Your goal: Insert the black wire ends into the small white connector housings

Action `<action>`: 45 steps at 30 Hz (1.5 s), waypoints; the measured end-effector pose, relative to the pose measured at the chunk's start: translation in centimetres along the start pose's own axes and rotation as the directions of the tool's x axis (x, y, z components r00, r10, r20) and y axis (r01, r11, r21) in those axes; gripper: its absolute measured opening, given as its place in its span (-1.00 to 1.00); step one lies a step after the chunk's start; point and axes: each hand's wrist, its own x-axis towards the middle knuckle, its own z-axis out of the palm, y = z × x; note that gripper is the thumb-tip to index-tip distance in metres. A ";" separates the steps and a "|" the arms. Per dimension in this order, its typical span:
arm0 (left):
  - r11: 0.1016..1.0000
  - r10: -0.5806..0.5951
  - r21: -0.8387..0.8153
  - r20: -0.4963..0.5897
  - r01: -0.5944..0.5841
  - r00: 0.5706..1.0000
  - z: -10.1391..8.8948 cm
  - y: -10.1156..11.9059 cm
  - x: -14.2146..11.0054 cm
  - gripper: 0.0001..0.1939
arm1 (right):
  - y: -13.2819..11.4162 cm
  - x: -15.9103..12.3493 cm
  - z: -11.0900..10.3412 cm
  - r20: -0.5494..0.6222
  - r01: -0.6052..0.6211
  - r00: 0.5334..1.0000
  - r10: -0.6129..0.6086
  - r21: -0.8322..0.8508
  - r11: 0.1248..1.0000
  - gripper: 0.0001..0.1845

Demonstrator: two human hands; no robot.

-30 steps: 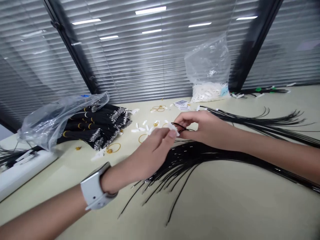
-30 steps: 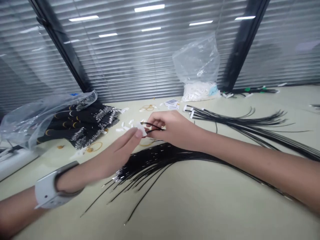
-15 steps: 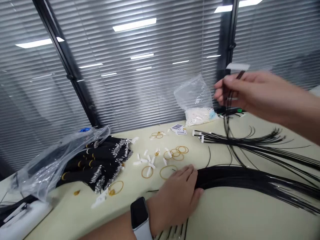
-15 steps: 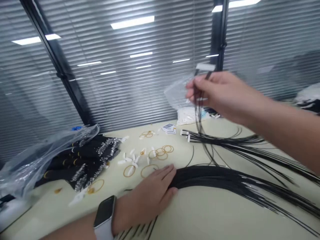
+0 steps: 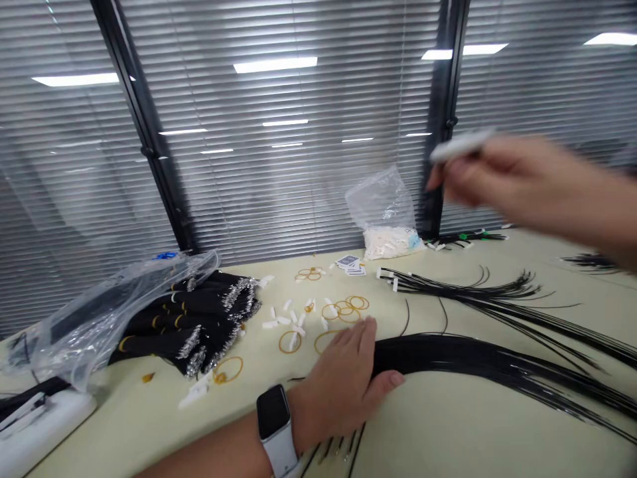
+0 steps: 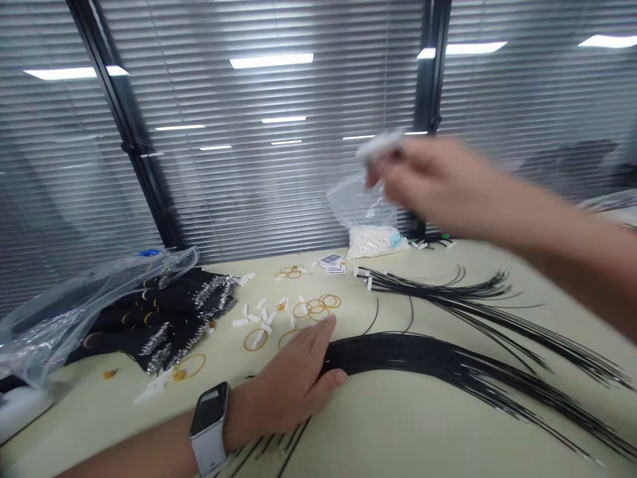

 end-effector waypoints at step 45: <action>0.765 -0.367 -0.530 0.106 0.365 0.924 -2.8 -3.3 -3.7 -0.79 | -3.2 -12.3 15.6 0.423 0.143 0.840 -0.340 0.433 0.890 -0.85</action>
